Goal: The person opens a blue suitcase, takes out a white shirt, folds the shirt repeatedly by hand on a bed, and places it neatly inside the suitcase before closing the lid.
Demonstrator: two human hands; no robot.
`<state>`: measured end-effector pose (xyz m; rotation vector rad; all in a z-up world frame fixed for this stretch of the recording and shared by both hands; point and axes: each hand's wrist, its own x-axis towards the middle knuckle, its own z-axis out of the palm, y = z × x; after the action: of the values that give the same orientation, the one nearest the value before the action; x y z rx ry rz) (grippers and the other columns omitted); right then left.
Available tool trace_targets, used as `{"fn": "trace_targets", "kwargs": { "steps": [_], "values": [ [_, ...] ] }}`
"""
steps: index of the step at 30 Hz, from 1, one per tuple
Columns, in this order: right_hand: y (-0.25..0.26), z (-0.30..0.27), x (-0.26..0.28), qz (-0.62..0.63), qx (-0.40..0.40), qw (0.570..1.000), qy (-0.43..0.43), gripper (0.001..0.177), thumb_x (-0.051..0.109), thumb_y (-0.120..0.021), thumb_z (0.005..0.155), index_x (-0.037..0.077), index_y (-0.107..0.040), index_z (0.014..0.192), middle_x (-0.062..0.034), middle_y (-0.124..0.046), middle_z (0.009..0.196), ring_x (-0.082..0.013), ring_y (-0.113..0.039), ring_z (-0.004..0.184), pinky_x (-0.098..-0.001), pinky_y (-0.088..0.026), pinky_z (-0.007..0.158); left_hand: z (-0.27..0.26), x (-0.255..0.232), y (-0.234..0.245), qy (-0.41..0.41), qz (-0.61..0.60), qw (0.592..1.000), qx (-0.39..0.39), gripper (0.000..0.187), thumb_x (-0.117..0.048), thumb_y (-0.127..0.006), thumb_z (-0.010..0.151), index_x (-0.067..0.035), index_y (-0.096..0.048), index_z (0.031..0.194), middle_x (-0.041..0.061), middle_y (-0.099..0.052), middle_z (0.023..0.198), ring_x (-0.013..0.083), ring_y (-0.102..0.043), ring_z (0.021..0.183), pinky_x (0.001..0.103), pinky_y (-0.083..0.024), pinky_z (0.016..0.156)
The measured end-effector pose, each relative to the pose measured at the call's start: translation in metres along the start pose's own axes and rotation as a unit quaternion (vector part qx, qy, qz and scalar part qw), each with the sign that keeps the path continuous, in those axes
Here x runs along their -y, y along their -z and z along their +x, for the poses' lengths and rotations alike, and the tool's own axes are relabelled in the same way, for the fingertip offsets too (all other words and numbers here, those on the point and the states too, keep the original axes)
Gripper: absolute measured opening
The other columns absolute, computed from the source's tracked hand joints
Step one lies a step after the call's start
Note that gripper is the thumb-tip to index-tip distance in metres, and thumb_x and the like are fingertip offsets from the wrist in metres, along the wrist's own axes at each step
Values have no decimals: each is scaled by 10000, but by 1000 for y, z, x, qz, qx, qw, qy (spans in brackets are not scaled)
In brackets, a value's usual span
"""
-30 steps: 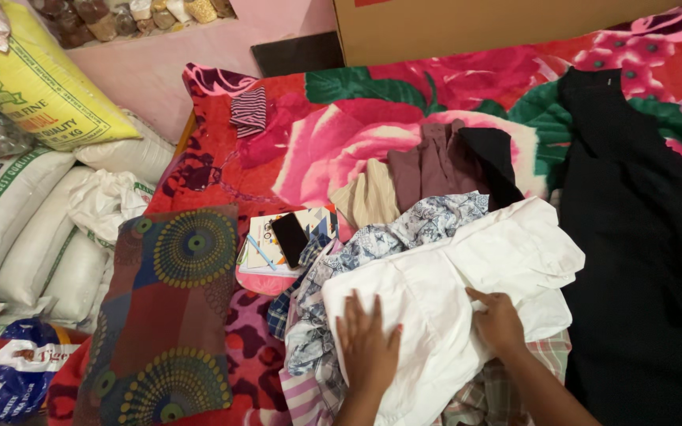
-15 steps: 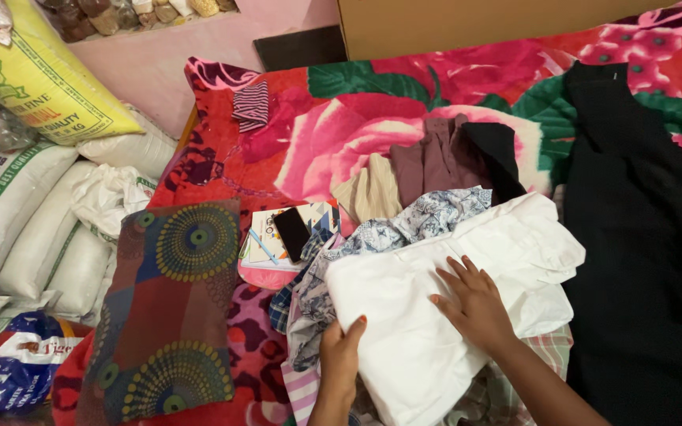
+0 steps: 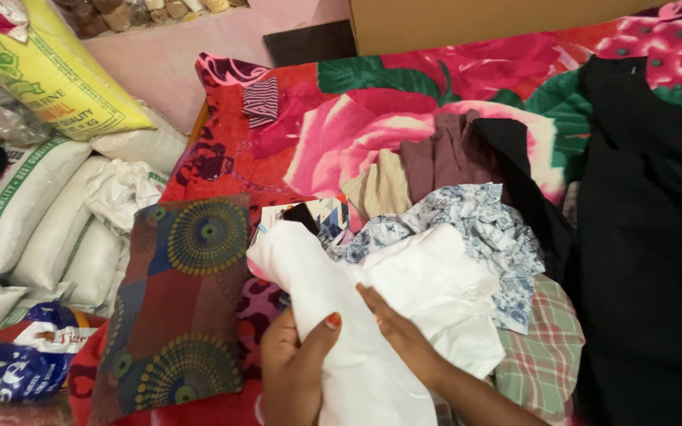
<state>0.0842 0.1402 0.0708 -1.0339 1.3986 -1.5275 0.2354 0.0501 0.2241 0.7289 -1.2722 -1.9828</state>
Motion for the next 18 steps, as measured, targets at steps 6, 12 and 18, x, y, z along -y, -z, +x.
{"fn": "trace_targets", "kwargs": {
  "steps": [6, 12, 18],
  "values": [
    [-26, -4, -51, 194, 15, 977, -86, 600, 458, -430, 1041, 147, -427, 1554, -72, -380, 1631, -231, -270, 1516, -396, -202, 1214, 14, 35, -9, -8, 34, 999, -13, 213, -50, -687, 925, 92, -707, 1082, 87, -733, 906, 115, -628, 765, 275, -516, 698],
    [14, -23, -64, 398, -102, 898, -159, 569, 452, -474, 1030, 167, -477, 1523, -77, -453, 1558, -236, -358, 1438, -405, -269, 1172, 45, 77, -75, -11, -11, 994, 107, 299, -95, -624, 955, 21, -667, 1227, 35, -721, 1054, 87, -642, 919, 231, -520, 826],
    [70, -43, -67, 516, -193, 813, -186, 539, 447, -518, 1019, 187, -528, 1492, -82, -527, 1485, -240, -445, 1359, -415, -336, 1130, 76, 152, -62, -204, 468, 817, 270, 483, -349, -675, 1013, -94, -565, 1408, 182, -684, 1325, 353, -628, 1250, 447, -482, 1074]
  ]
}}
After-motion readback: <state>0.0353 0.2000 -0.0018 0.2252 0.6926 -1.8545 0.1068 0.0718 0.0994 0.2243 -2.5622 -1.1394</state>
